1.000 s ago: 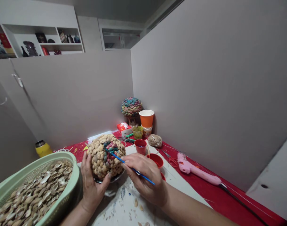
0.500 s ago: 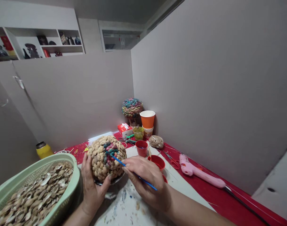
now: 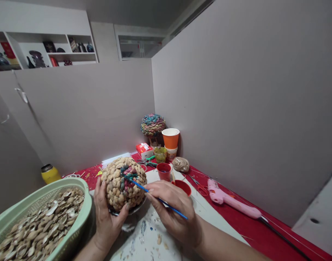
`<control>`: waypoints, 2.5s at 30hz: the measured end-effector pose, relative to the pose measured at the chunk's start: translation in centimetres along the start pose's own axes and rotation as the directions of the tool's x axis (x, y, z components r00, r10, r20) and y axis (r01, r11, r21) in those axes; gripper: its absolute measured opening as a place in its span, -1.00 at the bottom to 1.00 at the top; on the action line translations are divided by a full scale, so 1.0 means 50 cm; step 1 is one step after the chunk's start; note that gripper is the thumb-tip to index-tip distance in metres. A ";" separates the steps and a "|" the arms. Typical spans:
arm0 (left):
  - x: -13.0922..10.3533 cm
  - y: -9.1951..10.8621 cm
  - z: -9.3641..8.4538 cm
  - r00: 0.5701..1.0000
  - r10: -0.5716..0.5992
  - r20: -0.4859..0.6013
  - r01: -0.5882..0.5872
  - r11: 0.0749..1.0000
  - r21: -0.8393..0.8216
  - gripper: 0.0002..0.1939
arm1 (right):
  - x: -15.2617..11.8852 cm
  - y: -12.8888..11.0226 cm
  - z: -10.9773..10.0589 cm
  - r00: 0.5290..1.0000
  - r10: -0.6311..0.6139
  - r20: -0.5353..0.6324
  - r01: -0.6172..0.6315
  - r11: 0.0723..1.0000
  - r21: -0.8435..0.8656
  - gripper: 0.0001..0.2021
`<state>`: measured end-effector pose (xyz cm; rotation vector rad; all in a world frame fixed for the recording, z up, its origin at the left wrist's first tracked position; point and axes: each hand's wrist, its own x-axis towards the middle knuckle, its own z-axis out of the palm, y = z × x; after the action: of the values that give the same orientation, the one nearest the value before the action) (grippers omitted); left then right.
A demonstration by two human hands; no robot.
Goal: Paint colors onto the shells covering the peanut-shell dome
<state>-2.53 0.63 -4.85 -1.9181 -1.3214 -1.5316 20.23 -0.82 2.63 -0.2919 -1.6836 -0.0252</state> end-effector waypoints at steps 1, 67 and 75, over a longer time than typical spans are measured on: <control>0.000 0.001 0.000 1.000 0.002 0.001 -0.002 1.000 -0.002 -0.04 | 0.001 0.002 -0.001 1.000 -0.011 -0.006 0.011 1.000 -0.002 -0.75; 0.007 0.010 -0.006 0.999 0.048 -0.002 -0.048 0.999 -0.020 -0.03 | -0.003 -0.004 -0.011 0.992 -0.076 0.103 0.081 0.996 -0.046 -0.69; 0.004 0.006 -0.003 1.000 0.026 0.004 -0.026 0.999 -0.020 -0.04 | -0.004 -0.010 -0.025 0.997 -0.033 0.069 0.035 0.999 -0.030 -0.69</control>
<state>-2.37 0.45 -4.52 -1.9434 -1.2824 -1.5348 21.37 -1.54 2.70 -0.2904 -1.7573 -0.0682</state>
